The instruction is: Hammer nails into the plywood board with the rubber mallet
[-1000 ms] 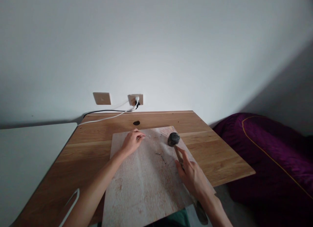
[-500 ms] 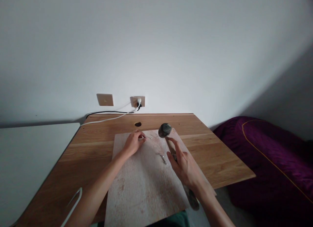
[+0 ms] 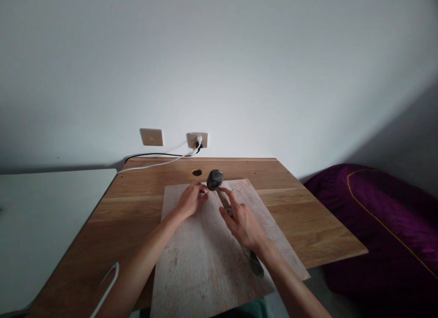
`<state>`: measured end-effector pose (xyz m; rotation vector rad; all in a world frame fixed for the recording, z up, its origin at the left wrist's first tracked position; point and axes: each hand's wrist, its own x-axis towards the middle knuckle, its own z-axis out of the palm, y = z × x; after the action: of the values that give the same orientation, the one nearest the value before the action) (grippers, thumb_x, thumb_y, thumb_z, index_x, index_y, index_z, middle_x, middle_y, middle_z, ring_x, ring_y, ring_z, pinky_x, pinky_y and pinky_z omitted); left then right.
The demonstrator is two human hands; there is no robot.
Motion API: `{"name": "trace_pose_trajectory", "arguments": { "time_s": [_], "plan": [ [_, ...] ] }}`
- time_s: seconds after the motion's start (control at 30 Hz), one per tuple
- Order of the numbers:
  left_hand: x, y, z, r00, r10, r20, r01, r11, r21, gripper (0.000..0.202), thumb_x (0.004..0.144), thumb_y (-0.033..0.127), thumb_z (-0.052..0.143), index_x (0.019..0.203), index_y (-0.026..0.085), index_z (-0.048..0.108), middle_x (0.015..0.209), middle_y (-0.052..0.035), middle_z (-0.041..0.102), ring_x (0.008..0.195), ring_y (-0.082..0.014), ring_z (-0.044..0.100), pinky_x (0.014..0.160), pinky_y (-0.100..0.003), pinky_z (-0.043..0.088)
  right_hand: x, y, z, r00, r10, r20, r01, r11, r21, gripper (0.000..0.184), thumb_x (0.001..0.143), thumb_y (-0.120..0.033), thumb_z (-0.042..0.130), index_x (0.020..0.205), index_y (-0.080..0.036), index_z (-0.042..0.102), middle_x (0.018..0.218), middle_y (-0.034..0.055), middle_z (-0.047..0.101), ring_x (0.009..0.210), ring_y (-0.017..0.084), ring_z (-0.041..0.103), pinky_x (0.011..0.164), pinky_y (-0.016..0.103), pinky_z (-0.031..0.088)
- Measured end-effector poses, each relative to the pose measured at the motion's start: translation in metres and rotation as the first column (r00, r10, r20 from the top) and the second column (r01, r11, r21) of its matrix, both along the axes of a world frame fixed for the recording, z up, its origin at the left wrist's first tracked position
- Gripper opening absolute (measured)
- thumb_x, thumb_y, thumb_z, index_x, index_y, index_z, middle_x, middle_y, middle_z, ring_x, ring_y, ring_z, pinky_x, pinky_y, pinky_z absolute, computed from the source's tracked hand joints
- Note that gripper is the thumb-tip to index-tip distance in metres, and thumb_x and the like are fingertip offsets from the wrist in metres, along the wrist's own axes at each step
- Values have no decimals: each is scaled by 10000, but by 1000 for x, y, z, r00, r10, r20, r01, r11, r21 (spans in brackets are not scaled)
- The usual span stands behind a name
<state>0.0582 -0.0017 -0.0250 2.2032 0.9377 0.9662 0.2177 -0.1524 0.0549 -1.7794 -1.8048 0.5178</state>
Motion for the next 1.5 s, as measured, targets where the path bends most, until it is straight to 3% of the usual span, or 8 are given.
{"name": "trace_pose_trajectory", "arguments": {
  "time_s": [0.3,0.53,0.67,0.77,1.13,1.37,1.43,1.5],
  "plan": [
    [0,1,4,999,23,33,-21,999,-38,46,852,155,686,850,172,729,880,-43,687,793,-185,646,768,-311,492,0,0,-1,1000,-2,-5,2,1000,3,519,1012,-279,445,1525,-216,405,558,-68,527,492,163,542,553,246,321],
    [-1,-2,4,1000,14,-6,-14,1000,-15,98,871,184,678,950,191,735,939,-50,680,858,-198,653,806,-325,500,1,-1,-2,1000,-16,12,16,1000,4,524,1011,-290,444,1529,-224,397,587,-55,560,522,174,564,578,256,336],
    [-1,-2,-2,999,44,27,-43,999,-10,342,780,228,785,1104,197,680,1066,-65,652,934,-224,641,824,-346,514,1,-2,-3,1000,2,31,-3,1000,23,523,1022,-286,439,1541,-238,384,579,-60,550,499,170,551,564,255,329],
    [-2,-1,-4,998,43,36,-42,999,-16,374,767,207,785,1119,201,658,1088,-68,642,942,-224,638,826,-344,516,1,-2,-6,997,30,67,-31,999,24,526,1017,-269,453,1539,-242,401,608,-44,582,556,193,608,592,266,365],
    [1,0,5,999,45,-20,-46,998,-31,10,847,162,721,844,171,720,825,-21,636,778,-178,620,725,-286,441,10,-6,-8,999,-42,-13,42,999,13,513,1017,-277,457,1525,-249,399,590,-58,585,491,161,555,557,248,337],
    [1,-2,5,1000,-8,-15,7,999,-36,109,880,128,634,881,174,732,895,-38,674,810,-182,648,769,-299,474,7,-5,-5,999,-43,-15,43,999,8,519,1013,-290,464,1526,-246,404,605,-41,609,517,176,583,570,258,355],
    [0,-3,3,999,15,-32,-15,1000,-19,120,861,180,682,972,187,727,953,-43,662,864,-201,647,796,-314,488,3,-5,-4,1000,-26,-9,26,1000,17,523,1019,-291,455,1537,-244,394,613,-36,608,531,184,595,581,267,364],
    [-1,-3,1,998,45,-34,-45,999,-8,290,801,221,761,1082,195,692,1032,-52,643,911,-214,639,809,-320,500,-1,-4,-4,1000,-2,23,2,1000,16,531,1017,-280,452,1544,-244,395,629,-24,616,556,199,614,593,279,374]
  ]
}}
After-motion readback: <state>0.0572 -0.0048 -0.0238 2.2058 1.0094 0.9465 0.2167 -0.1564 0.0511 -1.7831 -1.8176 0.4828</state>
